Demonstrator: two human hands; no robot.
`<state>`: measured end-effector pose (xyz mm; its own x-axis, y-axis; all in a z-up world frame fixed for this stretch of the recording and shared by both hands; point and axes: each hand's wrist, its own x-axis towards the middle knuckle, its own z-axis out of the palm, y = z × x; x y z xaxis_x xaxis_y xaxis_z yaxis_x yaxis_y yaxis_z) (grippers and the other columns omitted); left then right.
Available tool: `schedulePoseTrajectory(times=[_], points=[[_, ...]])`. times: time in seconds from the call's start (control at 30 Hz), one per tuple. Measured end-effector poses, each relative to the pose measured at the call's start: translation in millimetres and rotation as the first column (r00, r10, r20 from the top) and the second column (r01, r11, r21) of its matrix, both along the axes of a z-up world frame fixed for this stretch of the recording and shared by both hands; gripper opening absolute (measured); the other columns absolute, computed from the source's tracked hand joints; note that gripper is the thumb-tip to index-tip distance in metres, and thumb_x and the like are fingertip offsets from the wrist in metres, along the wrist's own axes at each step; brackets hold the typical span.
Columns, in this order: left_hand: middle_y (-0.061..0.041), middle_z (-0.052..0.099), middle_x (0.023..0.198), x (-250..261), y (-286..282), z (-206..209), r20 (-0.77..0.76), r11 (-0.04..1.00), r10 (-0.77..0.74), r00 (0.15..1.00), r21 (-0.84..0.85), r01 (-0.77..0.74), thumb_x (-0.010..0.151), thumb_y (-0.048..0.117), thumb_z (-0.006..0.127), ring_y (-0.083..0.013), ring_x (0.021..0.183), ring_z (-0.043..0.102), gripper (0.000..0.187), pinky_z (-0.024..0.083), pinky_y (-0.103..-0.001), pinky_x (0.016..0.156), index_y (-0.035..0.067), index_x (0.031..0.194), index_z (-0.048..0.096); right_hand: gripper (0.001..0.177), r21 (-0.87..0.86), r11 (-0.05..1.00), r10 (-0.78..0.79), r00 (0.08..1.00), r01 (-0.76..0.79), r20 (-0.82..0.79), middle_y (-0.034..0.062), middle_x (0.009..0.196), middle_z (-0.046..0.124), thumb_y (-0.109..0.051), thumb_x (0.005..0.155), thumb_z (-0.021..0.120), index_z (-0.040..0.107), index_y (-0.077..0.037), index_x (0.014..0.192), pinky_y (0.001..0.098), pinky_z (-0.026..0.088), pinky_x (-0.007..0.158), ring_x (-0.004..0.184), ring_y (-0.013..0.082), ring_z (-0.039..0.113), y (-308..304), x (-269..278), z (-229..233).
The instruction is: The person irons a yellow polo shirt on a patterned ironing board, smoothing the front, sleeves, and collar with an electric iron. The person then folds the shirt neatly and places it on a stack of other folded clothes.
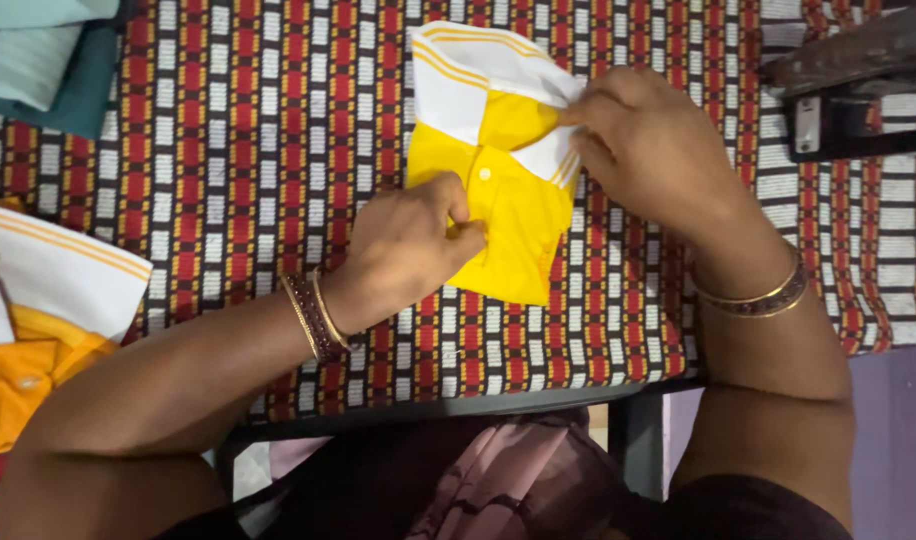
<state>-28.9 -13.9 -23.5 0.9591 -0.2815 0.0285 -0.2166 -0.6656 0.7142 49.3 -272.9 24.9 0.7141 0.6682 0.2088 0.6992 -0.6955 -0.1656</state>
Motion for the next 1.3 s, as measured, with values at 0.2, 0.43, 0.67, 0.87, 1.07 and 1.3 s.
schedulePoseTrajectory(times=[0.2, 0.43, 0.67, 0.87, 1.07, 1.3], points=[[-0.018, 0.063, 0.129, 1, 2, -7, 0.383, 0.988, -0.155, 0.911, 0.054, 0.145, 0.094, 0.021, 0.068, -0.0352, 0.121, 0.059, 0.042, 0.044, -0.05, 0.105, 0.005, 0.132, 0.059, 0.062, -0.146, 0.981, -0.15, 0.973, 0.125, -0.173, 0.0203, 0.122, 0.058, -0.022, 0.078, 0.085, 0.058, -0.006, 0.132, 0.0475, 0.053, 0.087, 0.107, 0.0405, 0.063, -19, 6, 15], [-0.02, 0.035, 0.161, -2, -4, -12, 0.355, 0.843, -0.539, 0.764, 0.219, 0.492, 0.096, 0.043, 0.061, -0.0359, 0.155, 0.019, 0.066, 0.011, -0.057, 0.125, 0.002, 0.147, 0.051, 0.055, 0.036, 0.996, 0.093, 0.951, -0.087, -0.296, 0.0219, 0.136, 0.054, -0.011, 0.083, 0.076, 0.058, -0.008, 0.135, 0.0424, 0.053, 0.092, 0.12, 0.0393, 0.057, -20, 24, -4], [-0.015, 0.056, 0.145, 4, 6, -14, 0.425, 0.916, -0.37, 0.826, 0.017, 0.401, 0.103, 0.029, 0.065, -0.0328, 0.137, 0.051, 0.037, 0.039, -0.052, 0.117, 0.006, 0.132, 0.064, 0.034, 0.347, 0.935, 0.131, 0.982, -0.077, -0.136, 0.0155, 0.146, 0.056, -0.006, 0.102, 0.061, 0.063, -0.008, 0.135, 0.0416, 0.049, 0.111, 0.135, 0.0325, 0.052, 4, 13, -25], [-0.014, 0.064, 0.107, 44, 16, -8, 0.443, 0.999, 0.028, 0.896, 0.021, -0.041, 0.101, 0.025, 0.068, -0.0317, 0.093, 0.068, 0.022, 0.056, -0.041, 0.077, 0.003, 0.105, 0.066, 0.031, 0.105, 0.974, 0.205, 0.979, -0.202, -0.014, 0.0091, 0.134, 0.061, -0.031, 0.103, 0.068, 0.071, -0.009, 0.125, 0.055, 0.029, 0.12, 0.133, 0.0283, 0.05, 27, -4, -41], [-0.018, 0.068, 0.081, 84, -11, -10, 0.504, 0.963, -0.027, 0.864, 0.245, -0.113, 0.08, 0.032, 0.078, -0.033, 0.073, 0.07, 0.036, 0.056, -0.043, 0.063, -0.001, 0.086, 0.065, 0.028, 0.105, 0.968, 0.232, 0.972, -0.228, -0.026, 0.0046, 0.132, 0.064, -0.03, 0.1, 0.069, 0.074, -0.01, 0.118, 0.0562, 0.023, 0.124, 0.131, 0.0251, 0.054, 22, 2, -40], [-0.018, 0.072, 0.082, 87, 4, -7, 0.314, 0.986, 0.158, 0.936, -0.107, -0.13, 0.09, 0.01, 0.069, -0.0321, 0.077, 0.072, 0.018, 0.057, -0.043, 0.068, 0.001, 0.104, 0.062, 0.027, 0.242, 0.95, 0.233, 0.965, -0.199, -0.12, 0.0047, 0.132, 0.065, -0.032, 0.099, 0.072, 0.074, -0.011, 0.117, 0.0543, 0.024, 0.126, 0.133, 0.0272, 0.056, 15, 10, -47]])
